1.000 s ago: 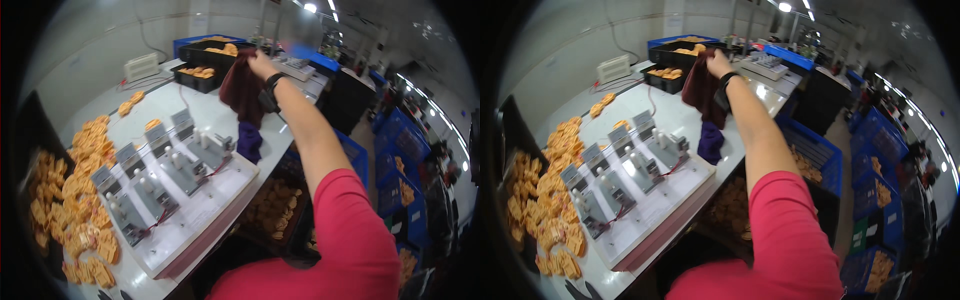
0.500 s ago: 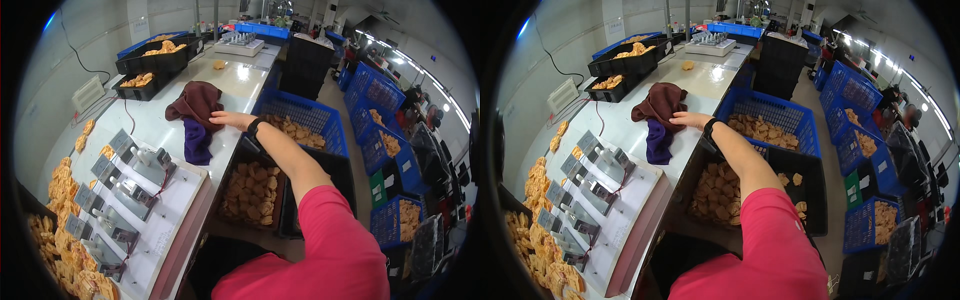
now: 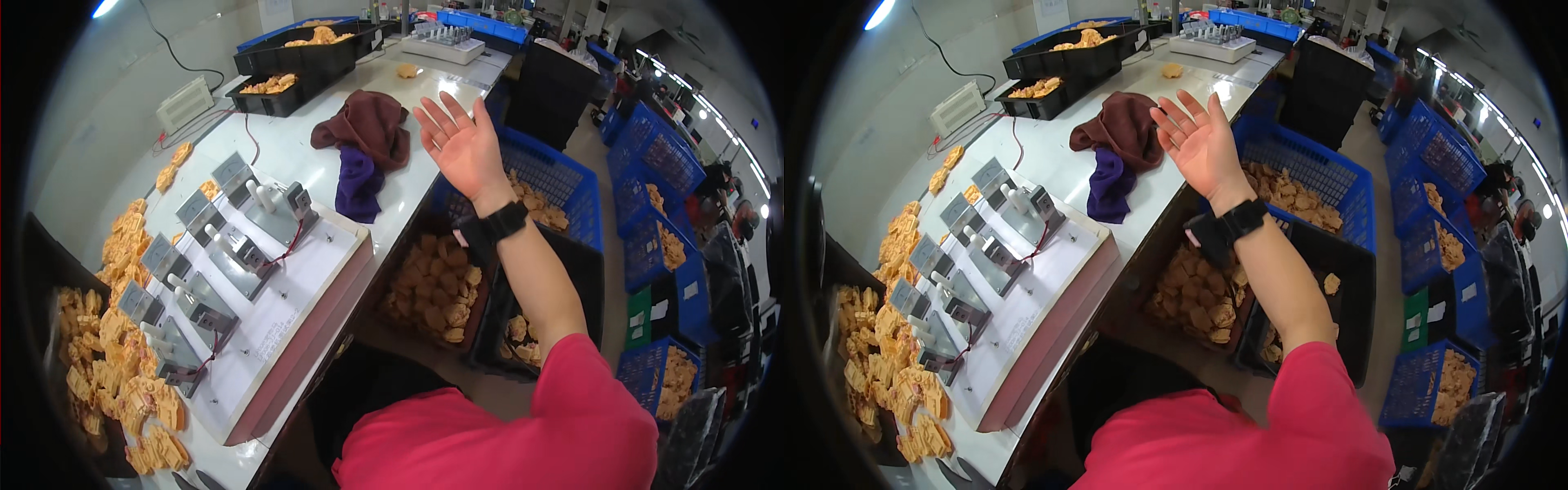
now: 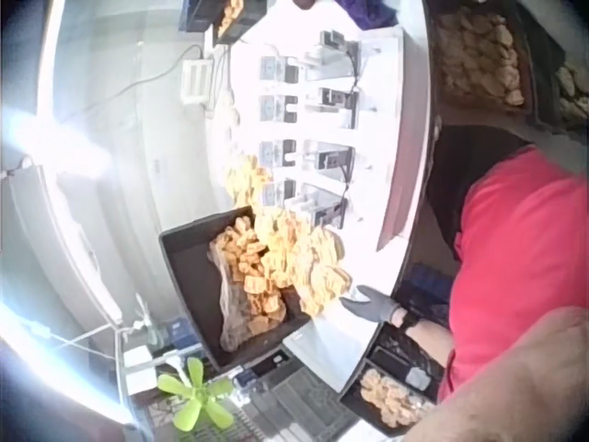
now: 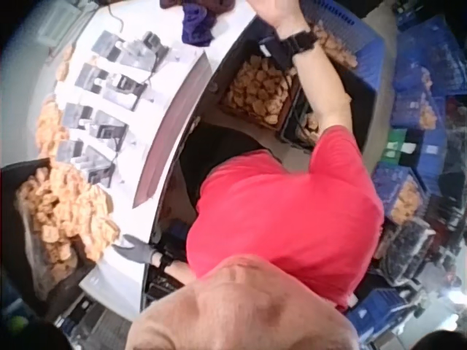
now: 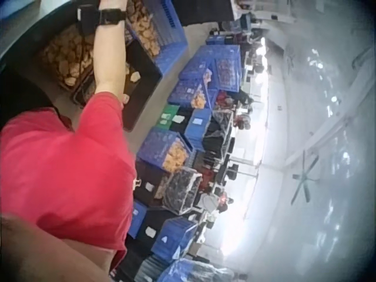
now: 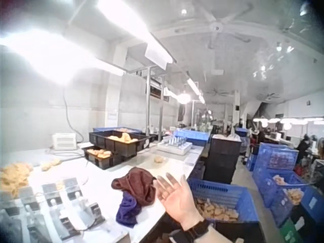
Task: The person places yellow plastic components onto a testing jig, connects wires, and operates a lever to test the parts. The person also wipes the work surface with a cloth and handles the plastic parts individually, moving them between the jig and a nearby bin.
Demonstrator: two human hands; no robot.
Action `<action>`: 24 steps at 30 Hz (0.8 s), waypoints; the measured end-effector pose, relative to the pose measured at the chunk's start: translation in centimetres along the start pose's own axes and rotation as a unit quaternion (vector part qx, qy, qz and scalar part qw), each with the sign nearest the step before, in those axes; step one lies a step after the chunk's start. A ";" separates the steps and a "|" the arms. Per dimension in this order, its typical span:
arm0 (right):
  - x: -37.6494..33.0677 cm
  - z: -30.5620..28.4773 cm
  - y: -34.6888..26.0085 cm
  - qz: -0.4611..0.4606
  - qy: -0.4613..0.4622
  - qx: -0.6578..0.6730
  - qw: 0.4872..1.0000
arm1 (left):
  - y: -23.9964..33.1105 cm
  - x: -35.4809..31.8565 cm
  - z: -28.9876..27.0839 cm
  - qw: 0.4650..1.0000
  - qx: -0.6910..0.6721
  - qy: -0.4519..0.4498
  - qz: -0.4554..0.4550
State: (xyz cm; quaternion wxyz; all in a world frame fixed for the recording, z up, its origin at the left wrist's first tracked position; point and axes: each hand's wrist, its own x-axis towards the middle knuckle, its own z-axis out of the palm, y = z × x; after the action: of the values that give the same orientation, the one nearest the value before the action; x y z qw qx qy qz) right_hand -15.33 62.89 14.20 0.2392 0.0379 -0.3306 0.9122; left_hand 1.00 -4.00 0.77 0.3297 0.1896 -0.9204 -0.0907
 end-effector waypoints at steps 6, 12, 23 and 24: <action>-7.8 7.3 -3.6 -0.081 -0.215 0.107 0.967 | -0.2 0.1 0.1 0.999 -0.021 0.024 0.018; -14.6 11.4 -7.1 -0.144 -0.429 0.089 0.887 | -0.9 0.0 0.5 0.999 -0.015 0.029 0.015; -15.8 11.3 -5.8 -0.167 -0.480 0.101 0.855 | -0.9 0.0 0.6 0.999 -0.019 0.027 0.019; -15.5 11.1 -5.6 -0.167 -0.477 0.095 0.858 | -0.7 0.1 0.6 0.999 -0.019 0.028 0.022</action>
State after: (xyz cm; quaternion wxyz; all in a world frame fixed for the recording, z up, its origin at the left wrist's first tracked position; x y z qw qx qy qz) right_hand -0.05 53.29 22.60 0.1961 0.5451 -0.3046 0.7560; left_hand 0.74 -4.67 0.15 0.3609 0.1652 -0.9129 -0.0952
